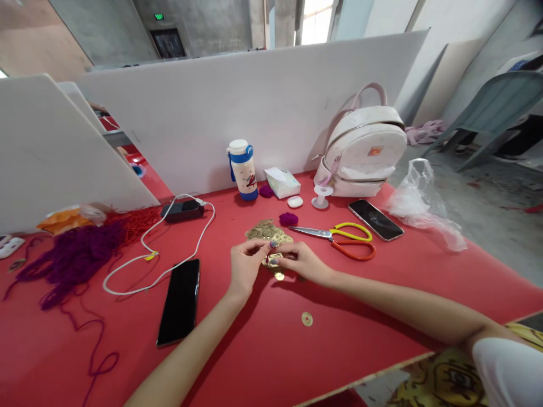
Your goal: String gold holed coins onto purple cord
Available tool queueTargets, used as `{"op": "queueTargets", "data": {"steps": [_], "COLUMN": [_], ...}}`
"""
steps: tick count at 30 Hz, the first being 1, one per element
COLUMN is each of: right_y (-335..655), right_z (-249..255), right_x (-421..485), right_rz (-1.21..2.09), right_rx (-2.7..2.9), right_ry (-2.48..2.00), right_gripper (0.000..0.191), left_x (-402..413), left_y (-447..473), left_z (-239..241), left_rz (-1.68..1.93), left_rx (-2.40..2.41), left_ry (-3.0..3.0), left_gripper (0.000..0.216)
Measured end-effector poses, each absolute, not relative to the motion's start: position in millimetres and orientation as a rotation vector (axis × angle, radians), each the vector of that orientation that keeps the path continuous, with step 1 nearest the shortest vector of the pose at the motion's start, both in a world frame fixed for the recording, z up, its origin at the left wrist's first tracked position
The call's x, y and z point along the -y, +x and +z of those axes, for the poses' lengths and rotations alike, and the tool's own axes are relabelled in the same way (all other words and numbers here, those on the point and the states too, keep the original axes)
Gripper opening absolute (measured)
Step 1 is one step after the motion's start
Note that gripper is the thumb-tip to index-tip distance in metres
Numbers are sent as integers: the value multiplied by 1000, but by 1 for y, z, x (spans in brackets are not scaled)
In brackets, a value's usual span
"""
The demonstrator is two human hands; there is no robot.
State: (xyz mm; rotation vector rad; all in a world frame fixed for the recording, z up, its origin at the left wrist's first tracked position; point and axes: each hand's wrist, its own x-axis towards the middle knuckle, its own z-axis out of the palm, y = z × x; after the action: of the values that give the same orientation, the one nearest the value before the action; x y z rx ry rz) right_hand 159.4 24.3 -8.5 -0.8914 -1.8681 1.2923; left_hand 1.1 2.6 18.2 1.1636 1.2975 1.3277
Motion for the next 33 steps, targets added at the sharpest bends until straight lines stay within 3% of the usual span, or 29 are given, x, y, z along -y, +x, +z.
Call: {"op": "queueTargets", "data": {"steps": [4, 11, 24, 33], "right_y": [154, 163, 182, 178], "right_z": [-7, 6, 20, 12], "right_x": [-19, -17, -46, -38], "right_rz": [1550, 913, 673, 388], "right_rx": [1698, 2082, 2109, 2437], "right_ry": [-827, -874, -902, -543], "right_gripper": [29, 16, 15, 19], "left_x": [-3, -4, -12, -10], "left_y": [-1, -2, -4, -3], "left_z": [19, 12, 8, 5], "left_rz": [1325, 1289, 1127, 1133], "left_rx": [-1316, -1393, -1333, -1406], "left_ry": [1345, 1567, 1284, 1379], "left_gripper": [9, 11, 17, 18]}}
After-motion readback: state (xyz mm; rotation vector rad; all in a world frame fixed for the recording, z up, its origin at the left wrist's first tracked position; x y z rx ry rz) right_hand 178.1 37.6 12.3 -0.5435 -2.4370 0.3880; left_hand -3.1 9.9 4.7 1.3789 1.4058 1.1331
